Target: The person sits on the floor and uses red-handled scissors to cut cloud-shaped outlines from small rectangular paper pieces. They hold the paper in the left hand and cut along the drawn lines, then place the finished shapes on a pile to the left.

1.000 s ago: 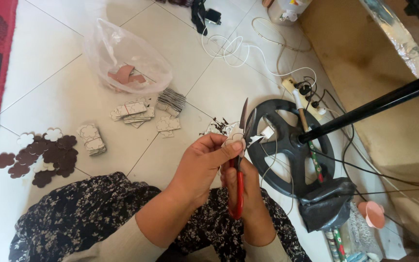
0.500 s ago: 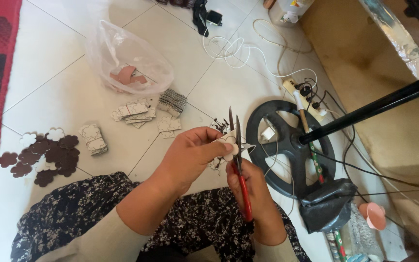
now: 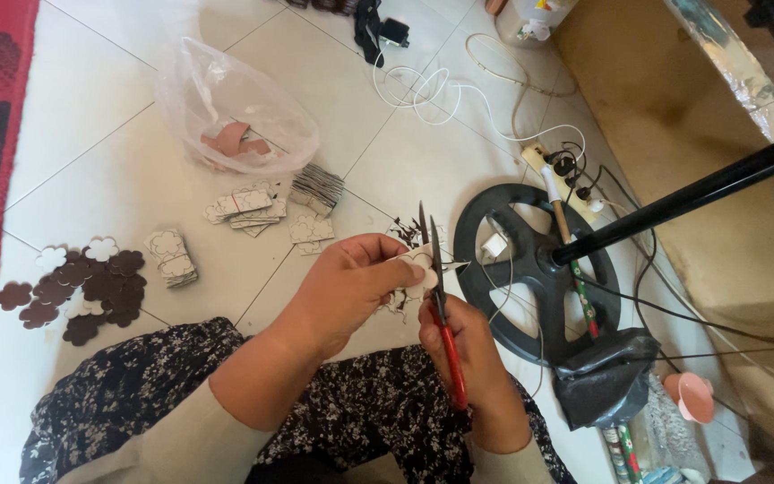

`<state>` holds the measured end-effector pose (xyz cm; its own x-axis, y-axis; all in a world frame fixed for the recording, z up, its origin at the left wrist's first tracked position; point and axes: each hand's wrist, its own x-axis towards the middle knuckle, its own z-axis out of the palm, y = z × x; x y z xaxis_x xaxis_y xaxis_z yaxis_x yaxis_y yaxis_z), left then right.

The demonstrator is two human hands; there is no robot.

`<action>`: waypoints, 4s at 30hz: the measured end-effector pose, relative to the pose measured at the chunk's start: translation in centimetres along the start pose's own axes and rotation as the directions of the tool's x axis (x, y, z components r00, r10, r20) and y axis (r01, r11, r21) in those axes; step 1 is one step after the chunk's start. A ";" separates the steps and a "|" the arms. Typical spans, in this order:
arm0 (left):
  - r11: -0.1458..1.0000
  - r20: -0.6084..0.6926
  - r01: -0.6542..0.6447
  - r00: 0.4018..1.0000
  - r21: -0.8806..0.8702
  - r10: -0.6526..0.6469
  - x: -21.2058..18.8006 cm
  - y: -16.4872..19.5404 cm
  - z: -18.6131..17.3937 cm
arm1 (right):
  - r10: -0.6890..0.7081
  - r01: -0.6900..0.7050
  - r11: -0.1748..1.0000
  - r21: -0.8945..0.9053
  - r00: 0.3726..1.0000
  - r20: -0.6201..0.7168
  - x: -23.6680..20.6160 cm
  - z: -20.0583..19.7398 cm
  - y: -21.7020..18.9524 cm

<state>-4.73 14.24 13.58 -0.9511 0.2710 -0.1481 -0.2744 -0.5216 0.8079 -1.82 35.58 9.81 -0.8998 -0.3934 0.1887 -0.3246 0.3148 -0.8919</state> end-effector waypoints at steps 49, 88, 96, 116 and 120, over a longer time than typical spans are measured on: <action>0.980 -0.076 -0.192 0.979 -0.048 0.188 1.2 -2.5 0.3 | 0.251 -0.215 0.917 0.336 0.966 -0.069 0.5 3.0 0.6; 0.963 -0.138 -0.258 0.960 -0.082 0.245 0.7 -2.1 1.7 | 0.166 -0.117 0.939 0.324 0.978 -0.127 0.6 4.6 -0.1; 0.969 -0.210 -0.206 0.962 -0.137 0.175 0.0 -1.2 3.3 | 0.189 -0.125 0.941 0.314 0.965 -0.180 1.0 4.6 0.0; 0.971 -0.208 -0.239 0.950 -0.007 0.232 0.9 -1.6 2.4 | 0.216 -0.175 0.960 0.219 0.960 -0.180 1.1 4.1 0.2; 0.965 -0.185 -0.258 0.951 -0.042 0.246 1.1 -1.8 2.0 | 0.254 -0.202 0.937 0.285 0.954 -0.159 0.9 4.0 0.4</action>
<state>-4.96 17.10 13.09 -0.9987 -0.0205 -0.0475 -0.0254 -0.6070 0.7943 -1.59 31.90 7.95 -0.9872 -0.1585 0.0185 -0.0392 0.1285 -0.9909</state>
